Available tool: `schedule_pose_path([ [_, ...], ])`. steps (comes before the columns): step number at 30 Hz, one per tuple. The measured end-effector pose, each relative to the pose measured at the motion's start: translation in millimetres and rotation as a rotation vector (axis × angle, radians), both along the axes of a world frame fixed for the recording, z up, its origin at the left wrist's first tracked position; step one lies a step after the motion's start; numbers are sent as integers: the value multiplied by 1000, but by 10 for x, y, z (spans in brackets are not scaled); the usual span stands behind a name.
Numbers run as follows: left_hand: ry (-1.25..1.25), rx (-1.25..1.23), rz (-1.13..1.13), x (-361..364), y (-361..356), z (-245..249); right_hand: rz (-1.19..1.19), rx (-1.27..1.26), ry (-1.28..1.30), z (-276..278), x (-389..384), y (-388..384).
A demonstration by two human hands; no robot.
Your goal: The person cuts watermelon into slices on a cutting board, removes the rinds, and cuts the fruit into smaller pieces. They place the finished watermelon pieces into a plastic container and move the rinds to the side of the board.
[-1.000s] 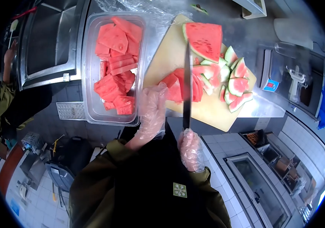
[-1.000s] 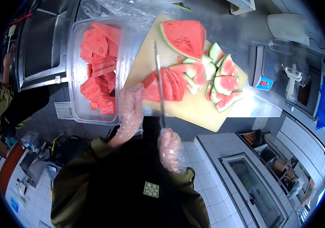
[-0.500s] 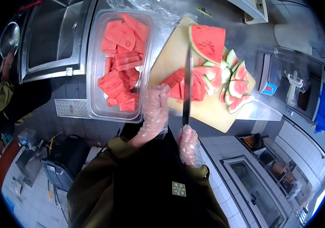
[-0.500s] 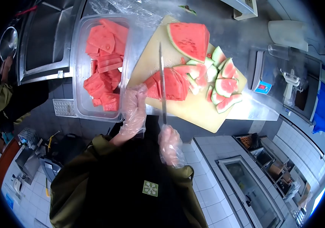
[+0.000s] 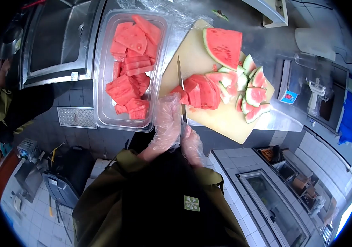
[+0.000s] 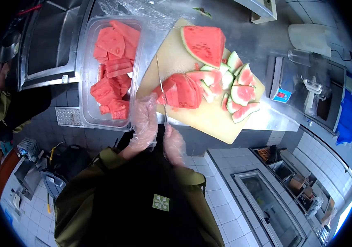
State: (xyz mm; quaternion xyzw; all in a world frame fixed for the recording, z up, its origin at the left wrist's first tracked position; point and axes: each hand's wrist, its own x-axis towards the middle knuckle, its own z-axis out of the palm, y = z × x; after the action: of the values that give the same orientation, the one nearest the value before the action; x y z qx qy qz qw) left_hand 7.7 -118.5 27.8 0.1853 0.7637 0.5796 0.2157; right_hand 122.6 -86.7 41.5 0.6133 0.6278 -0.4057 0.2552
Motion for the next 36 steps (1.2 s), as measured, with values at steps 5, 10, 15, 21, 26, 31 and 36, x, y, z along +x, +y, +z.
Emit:
schedule_pose_path([
  [5, 206, 17, 21, 48, 39, -158, 139, 181, 203, 290, 332, 49],
  [10, 323, 8, -213, -10, 15, -413, 284, 348, 362, 1008, 828, 315],
  [15, 328, 21, -281, -66, 96, -349, 584, 487, 168, 1313, 994, 1264],
  [21, 71, 116, -103, 121, -169, -469, 1193, 592, 148, 818, 1034, 2364],
  [26, -226, 181, 115, 307, -331, -521, 1328, 575, 328, 544, 677, 2722],
  [31, 71, 35, 15, 258, -256, -284, 1241, 502, 509, 756, 444, 2969],
  [36, -17, 126, 175, 333, -52, -242, 1419, 449, 399, 710, 387, 3188],
])
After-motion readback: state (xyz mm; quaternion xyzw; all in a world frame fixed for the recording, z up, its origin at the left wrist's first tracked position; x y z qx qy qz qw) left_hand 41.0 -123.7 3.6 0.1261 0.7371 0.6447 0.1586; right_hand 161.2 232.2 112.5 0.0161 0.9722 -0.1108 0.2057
